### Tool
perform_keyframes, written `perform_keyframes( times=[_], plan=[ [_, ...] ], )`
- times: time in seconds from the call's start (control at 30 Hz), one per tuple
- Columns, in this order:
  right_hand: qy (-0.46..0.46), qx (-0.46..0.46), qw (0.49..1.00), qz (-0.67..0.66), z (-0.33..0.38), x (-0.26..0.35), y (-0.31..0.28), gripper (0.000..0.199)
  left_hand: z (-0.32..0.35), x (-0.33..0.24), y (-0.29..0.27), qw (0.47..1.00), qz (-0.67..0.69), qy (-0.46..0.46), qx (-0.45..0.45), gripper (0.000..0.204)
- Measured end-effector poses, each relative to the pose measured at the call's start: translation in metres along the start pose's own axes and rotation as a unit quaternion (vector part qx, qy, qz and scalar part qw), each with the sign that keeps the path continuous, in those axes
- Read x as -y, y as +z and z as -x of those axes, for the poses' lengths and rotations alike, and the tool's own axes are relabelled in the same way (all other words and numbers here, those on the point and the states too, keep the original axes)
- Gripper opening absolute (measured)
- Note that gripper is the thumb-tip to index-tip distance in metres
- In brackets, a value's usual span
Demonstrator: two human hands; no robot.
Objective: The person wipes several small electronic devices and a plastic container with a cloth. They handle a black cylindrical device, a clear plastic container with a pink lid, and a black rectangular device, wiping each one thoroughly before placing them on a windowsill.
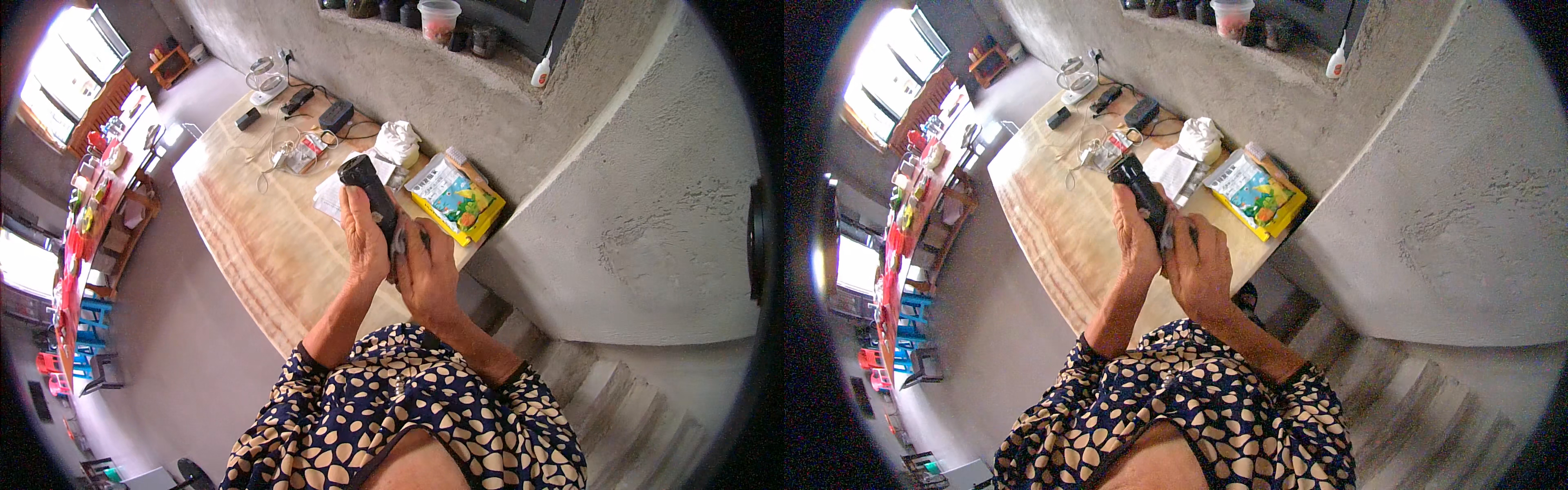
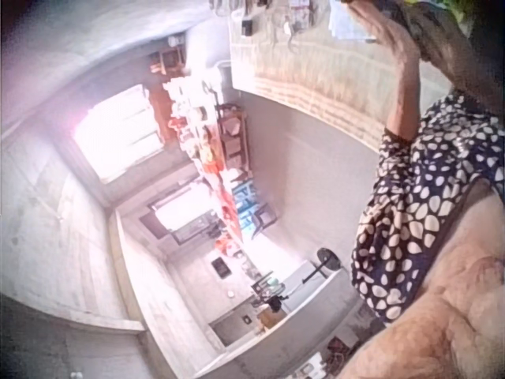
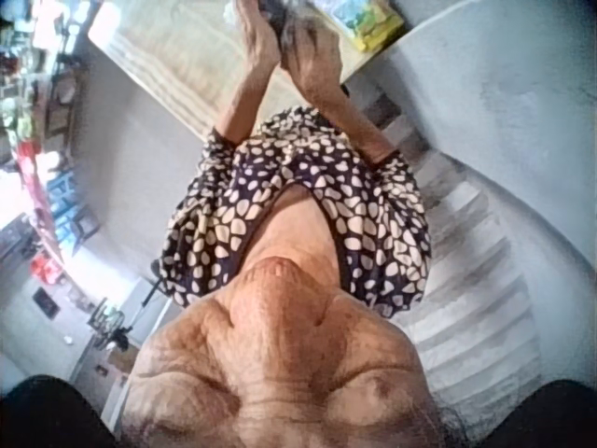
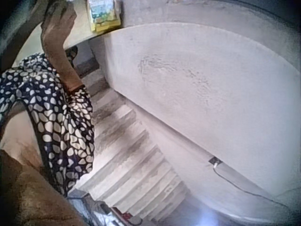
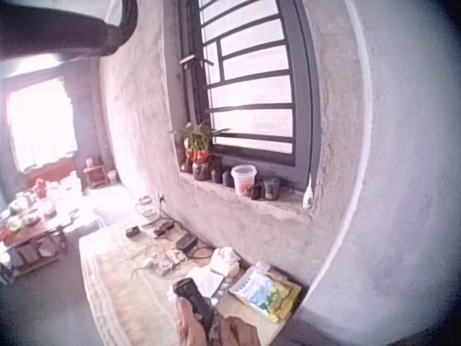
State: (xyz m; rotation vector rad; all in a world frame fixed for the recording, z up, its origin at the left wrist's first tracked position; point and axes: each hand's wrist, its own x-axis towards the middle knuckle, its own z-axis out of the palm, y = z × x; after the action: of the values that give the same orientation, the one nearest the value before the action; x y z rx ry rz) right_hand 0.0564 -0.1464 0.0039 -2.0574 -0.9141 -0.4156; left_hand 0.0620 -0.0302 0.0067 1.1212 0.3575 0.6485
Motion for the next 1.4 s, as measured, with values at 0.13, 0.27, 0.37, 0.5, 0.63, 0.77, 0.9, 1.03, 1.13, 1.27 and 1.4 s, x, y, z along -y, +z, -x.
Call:
perform_keyframes(
  times=[0.13,0.27,0.37,0.5,0.63,0.77,0.9,1.03,1.13,1.27,1.4],
  plan=[
    [0.113,0.078,0.979,-0.15,-0.026,-0.037,0.016,0.022,0.002,0.002,0.008,0.998,-0.004,0.066,-0.018,0.063],
    [0.231,0.268,0.837,-0.418,-0.05,-0.054,0.019,0.04,0.002,0.001,0.003,0.995,-0.037,0.09,0.017,0.065],
    [0.205,0.257,0.851,-0.41,-0.049,-0.045,0.011,0.035,0.004,-0.009,0.008,0.992,-0.037,0.121,0.004,0.062],
    [0.028,0.046,0.984,-0.171,-0.014,-0.03,0.019,0.024,0.0,-0.003,0.001,0.992,0.025,0.125,0.013,0.05],
    [-0.043,-0.031,0.999,-0.009,0.009,0.003,0.01,0.04,0.001,-0.004,0.0,0.997,-0.002,0.075,-0.023,0.035],
    [-0.075,-0.077,0.994,0.007,0.016,0.002,0.015,0.035,0.004,-0.005,0.002,0.996,0.035,0.072,-0.038,0.041],
    [0.075,-0.064,0.983,-0.152,-0.005,-0.008,0.012,0.02,0.0,0.001,0.002,0.989,0.129,0.075,-0.011,0.041],
    [0.292,0.137,0.794,-0.515,-0.028,-0.028,0.002,0.017,-0.005,0.0,-0.004,0.979,0.175,0.096,0.038,0.043],
    [0.306,0.102,0.8,-0.505,-0.03,-0.033,0.01,0.015,-0.007,-0.01,-0.001,0.988,0.122,0.091,-0.017,0.04],
    [0.045,-0.086,0.967,-0.236,-0.028,-0.038,0.026,0.02,-0.014,-0.013,-0.003,0.99,0.119,0.048,-0.062,0.035],
    [-0.005,-0.054,0.996,-0.071,-0.015,-0.012,0.02,0.026,-0.01,-0.021,-0.003,0.978,0.2,-0.001,-0.067,0.03]
  ],
)
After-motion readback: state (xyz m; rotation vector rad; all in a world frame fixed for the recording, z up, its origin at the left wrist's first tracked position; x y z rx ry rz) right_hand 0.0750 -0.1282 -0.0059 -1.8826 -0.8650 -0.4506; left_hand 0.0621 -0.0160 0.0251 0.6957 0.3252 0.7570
